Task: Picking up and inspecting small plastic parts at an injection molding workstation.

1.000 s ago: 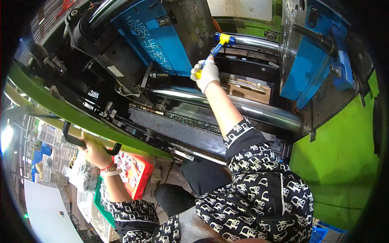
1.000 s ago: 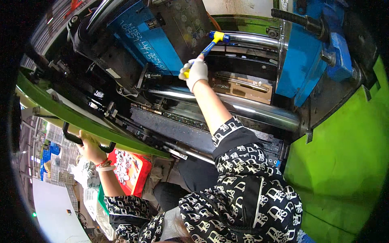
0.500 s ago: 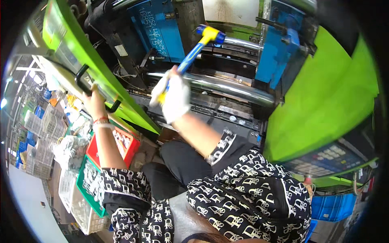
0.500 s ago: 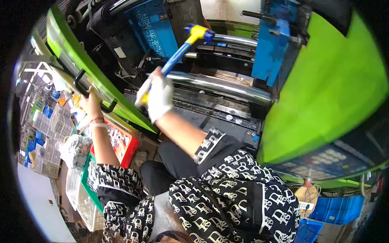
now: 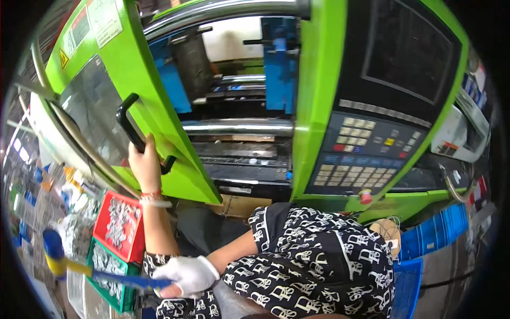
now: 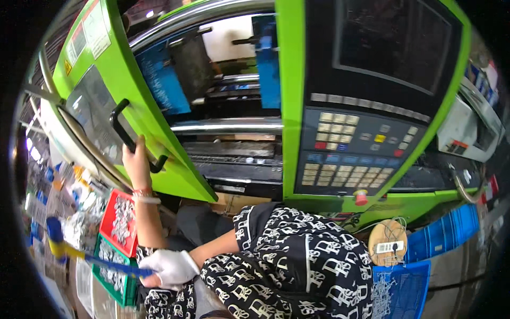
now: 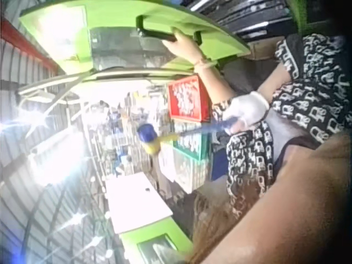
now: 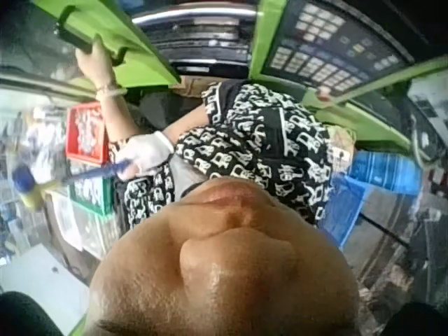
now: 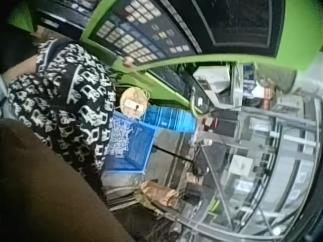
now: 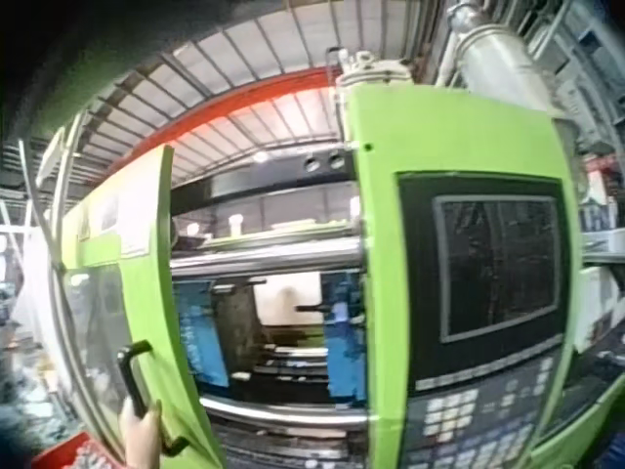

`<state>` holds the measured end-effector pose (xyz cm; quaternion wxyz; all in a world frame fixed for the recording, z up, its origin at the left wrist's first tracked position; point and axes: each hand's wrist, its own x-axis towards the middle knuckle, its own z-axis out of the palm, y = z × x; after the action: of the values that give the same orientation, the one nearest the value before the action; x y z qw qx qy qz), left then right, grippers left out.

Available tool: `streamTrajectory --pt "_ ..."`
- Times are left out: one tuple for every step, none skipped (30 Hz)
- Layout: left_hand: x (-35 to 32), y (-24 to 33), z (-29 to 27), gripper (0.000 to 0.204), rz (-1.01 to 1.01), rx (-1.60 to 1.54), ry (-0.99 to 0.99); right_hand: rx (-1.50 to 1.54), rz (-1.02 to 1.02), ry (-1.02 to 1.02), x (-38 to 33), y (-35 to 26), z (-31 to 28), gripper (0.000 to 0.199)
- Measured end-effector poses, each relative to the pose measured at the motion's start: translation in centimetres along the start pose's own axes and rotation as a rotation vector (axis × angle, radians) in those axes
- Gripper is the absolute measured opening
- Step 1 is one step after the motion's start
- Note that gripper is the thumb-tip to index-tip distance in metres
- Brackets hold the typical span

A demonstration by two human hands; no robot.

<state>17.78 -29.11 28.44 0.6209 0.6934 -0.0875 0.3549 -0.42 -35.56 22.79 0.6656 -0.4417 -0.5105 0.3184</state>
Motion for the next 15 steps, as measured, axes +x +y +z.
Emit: streamTrajectory --pt "-1.5 1.0 1.0 0.014 -0.01 0.012 -0.019 0.061 -0.024 -0.061 -0.6 0.0 0.4 0.03" --pt "-3.0 2.1 2.0 0.016 -0.076 0.017 -0.049 0.044 -0.015 -0.062 -1.1 -0.1 0.9 0.03" --pt "-4.6 3.1 2.9 0.017 -0.106 -0.01 -0.076 0.091 0.032 -0.088 -1.4 -0.2 1.3 0.032" --pt "-6.2 4.2 3.7 0.016 -0.077 -0.042 -0.126 0.112 0.13 -0.121 -1.8 -0.4 1.9 0.034" --pt "-7.7 5.1 4.2 0.013 -0.041 -0.07 -0.177 0.063 0.117 -0.128 -2.0 -0.7 2.4 0.039" --pt "-8.9 5.8 4.9 0.015 -0.01 -0.115 -0.223 0.084 0.043 -0.116 -2.2 -1.0 2.8 0.039" --pt "-9.5 6.2 5.6 0.022 0.015 0.011 -0.257 0.028 0.097 -0.123 -2.3 -1.2 3.0 0.04" --pt "-10.4 6.6 6.1 0.028 0.068 0.017 -0.292 0.064 0.116 -0.093 -2.6 -1.3 3.3 0.04" --pt "-11.0 6.8 6.5 0.03 0.055 0.049 -0.363 0.142 0.16 -0.102 -2.7 -1.4 3.3 0.037" --pt "-11.6 6.9 6.8 0.033 0.311 0.022 -0.332 0.157 0.183 -0.064 -3.1 -1.5 3.3 0.034" --pt "-12.1 7.2 7.1 0.036 0.157 0.039 -0.434 0.129 0.156 -0.041 -3.2 -1.5 3.3 0.033" --pt "-12.3 7.1 7.1 0.039 0.14 0.008 -0.52 0.121 0.162 0.016 -3.3 -1.5 3.2 0.033" --pt "-12.9 7.2 7.3 0.04 0.202 -0.083 -0.497 0.313 0.198 0.039 -3.3 -1.5 3.2 0.033" --pt "-13.5 7.0 7.1 0.044 0.177 -0.13 -0.602 0.405 0.249 0.079 -3.5 -1.6 3.3 0.034" --pt "-14.0 6.6 7.0 0.047 0.233 -0.229 -0.631 0.501 0.275 0.078 -3.5 -1.7 3.3 0.036"
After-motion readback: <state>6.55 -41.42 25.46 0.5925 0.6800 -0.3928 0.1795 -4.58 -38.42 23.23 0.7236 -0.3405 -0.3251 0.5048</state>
